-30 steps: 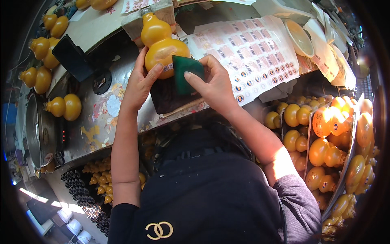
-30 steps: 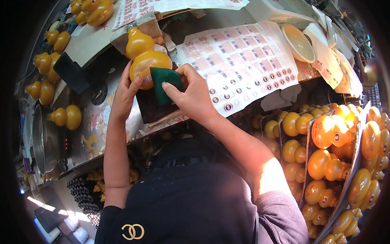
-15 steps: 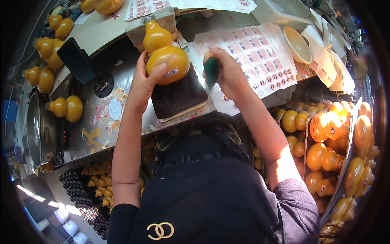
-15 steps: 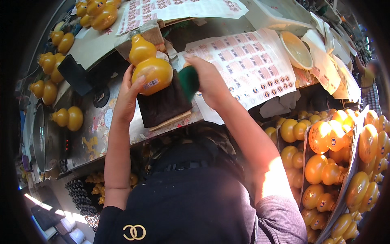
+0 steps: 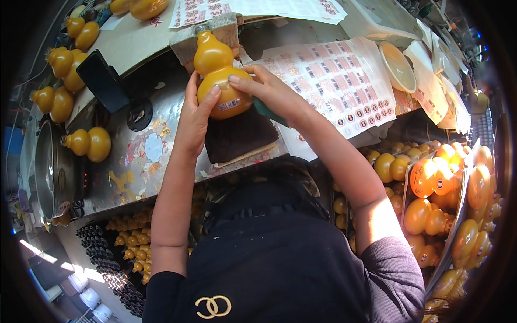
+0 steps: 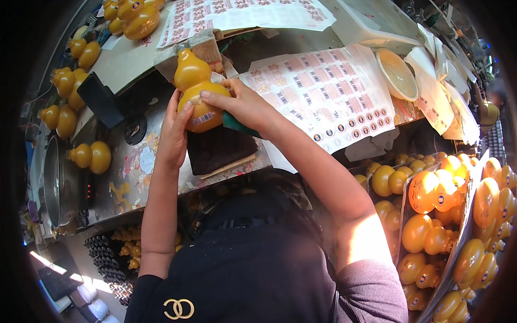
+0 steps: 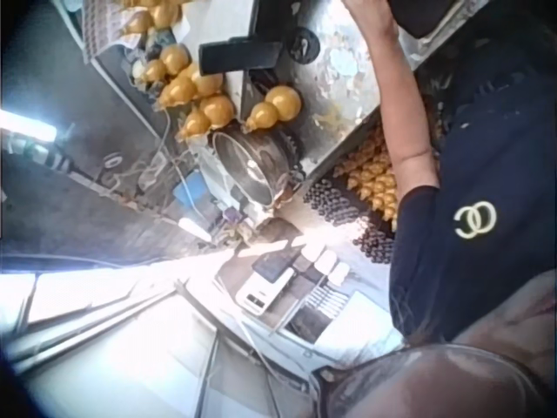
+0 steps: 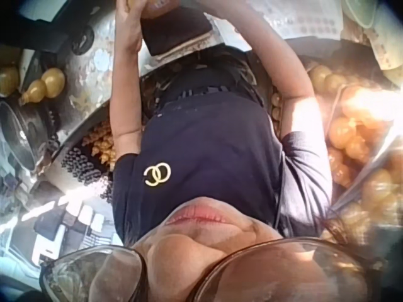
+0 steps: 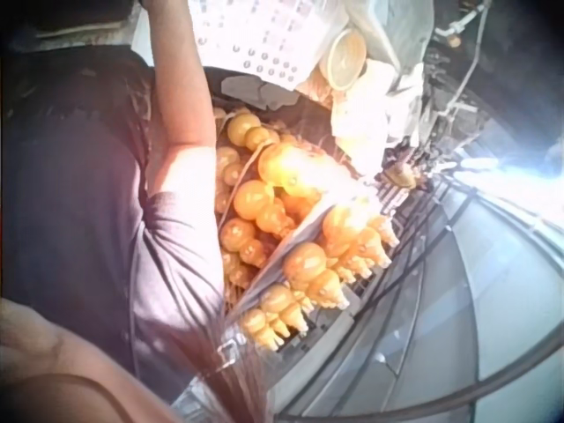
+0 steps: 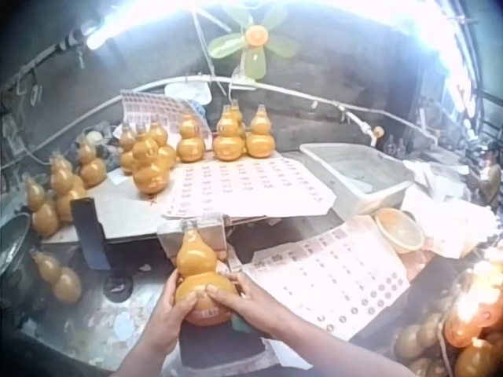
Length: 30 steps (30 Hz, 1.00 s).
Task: The person wets a green sponge, then repeatedly picks up yellow gourds, wipes them, and applies stickers from a sheet. The person places each labeled gourd on a metal tray and continues the process with additional gourds.
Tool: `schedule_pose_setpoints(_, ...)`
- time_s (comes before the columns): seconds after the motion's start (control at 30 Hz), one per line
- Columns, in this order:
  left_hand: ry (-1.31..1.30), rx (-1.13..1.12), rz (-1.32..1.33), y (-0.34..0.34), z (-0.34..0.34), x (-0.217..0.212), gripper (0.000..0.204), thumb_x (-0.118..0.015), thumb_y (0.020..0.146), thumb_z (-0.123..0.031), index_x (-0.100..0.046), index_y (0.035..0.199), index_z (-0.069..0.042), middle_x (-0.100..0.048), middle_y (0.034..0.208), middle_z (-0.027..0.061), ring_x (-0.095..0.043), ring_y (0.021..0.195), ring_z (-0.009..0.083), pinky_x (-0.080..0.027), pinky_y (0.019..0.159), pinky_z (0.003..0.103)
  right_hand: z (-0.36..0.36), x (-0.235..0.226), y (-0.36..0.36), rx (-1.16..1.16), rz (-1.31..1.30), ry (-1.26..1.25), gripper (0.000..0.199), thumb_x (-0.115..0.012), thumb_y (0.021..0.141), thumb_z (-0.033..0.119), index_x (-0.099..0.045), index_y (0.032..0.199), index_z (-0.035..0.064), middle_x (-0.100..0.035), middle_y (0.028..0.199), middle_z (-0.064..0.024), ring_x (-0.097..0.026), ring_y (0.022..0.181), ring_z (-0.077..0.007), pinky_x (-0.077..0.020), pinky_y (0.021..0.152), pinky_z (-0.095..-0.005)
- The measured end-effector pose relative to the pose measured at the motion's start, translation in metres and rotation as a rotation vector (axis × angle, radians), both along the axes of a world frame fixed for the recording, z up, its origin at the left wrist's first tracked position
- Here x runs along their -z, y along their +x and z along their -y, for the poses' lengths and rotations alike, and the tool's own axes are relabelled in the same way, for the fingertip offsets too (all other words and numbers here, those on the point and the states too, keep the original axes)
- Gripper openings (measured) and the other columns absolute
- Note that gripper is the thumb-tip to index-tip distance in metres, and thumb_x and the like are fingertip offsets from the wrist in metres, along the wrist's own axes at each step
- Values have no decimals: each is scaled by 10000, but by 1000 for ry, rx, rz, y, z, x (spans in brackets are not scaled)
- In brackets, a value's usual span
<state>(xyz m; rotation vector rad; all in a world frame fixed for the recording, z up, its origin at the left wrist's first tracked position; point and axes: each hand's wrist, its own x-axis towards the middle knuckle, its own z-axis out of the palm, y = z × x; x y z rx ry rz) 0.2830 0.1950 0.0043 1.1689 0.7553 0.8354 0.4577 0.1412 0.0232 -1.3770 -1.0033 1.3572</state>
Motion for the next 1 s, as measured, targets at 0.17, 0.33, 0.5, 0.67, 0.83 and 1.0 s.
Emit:
schedule_pose_setpoints(0.17, -14, 12, 40, -1, -4, 6, 723, -588, 924, -317, -227, 1473, -15, -404, 1403, 129, -394, 1304, 194, -265, 1107, 317, -1, 3, -2, 19, -2, -12, 751, -590, 877, 527, -407, 1331, -42, -526, 1201, -145, -510, 1110, -171, -384, 963, -274)
schedule_pose_setpoints(0.33, -57, 17, 103, -1, -6, -5, 689, -601, 921, -312, -272, 1447, -14, -412, 1393, 129, -401, 1296, 198, -293, 1092, 316, -3, -7, -1, -65, 196, 23, 750, -561, 897, 523, -387, 1352, -47, -517, 1243, -160, -485, 1177, -194, -363, 1006, -287)
schedule_pose_setpoints(0.5, 50, -36, 5, 6, -1, -2, 704, -624, 911, -306, -271, 1444, -12, -415, 1383, 126, -413, 1283, 200, -328, 1070, 314, -4, -5, -2, -105, 69, 49, 743, -548, 908, 516, -371, 1365, -43, -503, 1265, -164, -471, 1195, -197, -347, 1022, -291)
schedule_pose_setpoints(0.67, 23, -39, 27, 7, -1, -3, 703, -611, 918, -314, -263, 1450, -14, -407, 1392, 123, -408, 1287, 197, -319, 1076, 315, -5, 1, -2, -81, -3, 31, 715, -539, 918, 508, -372, 1363, -26, -510, 1226, -131, -483, 1140, -168, -361, 985, -272)
schedule_pose_setpoints(0.83, 28, -25, 15, 5, -1, -3, 704, -574, 927, -344, -249, 1460, -17, -401, 1405, 122, -398, 1300, 195, -303, 1085, 319, -8, -1, -3, -50, -25, -55, 633, -503, 945, 487, -401, 1346, 8, -523, 1183, -100, -487, 1092, -133, -373, 946, -251)
schedule_pose_setpoints(1.0, -63, -18, -3, 5, -7, -12, 733, -591, 906, -377, -260, 1459, -28, -423, 1387, 116, -418, 1286, 196, -300, 1081, 324, -9, 0, -1, -53, -10, -8, 723, -523, 923, 515, -372, 1344, -53, -534, 1229, -170, -517, 1139, -190, -394, 979, -294)
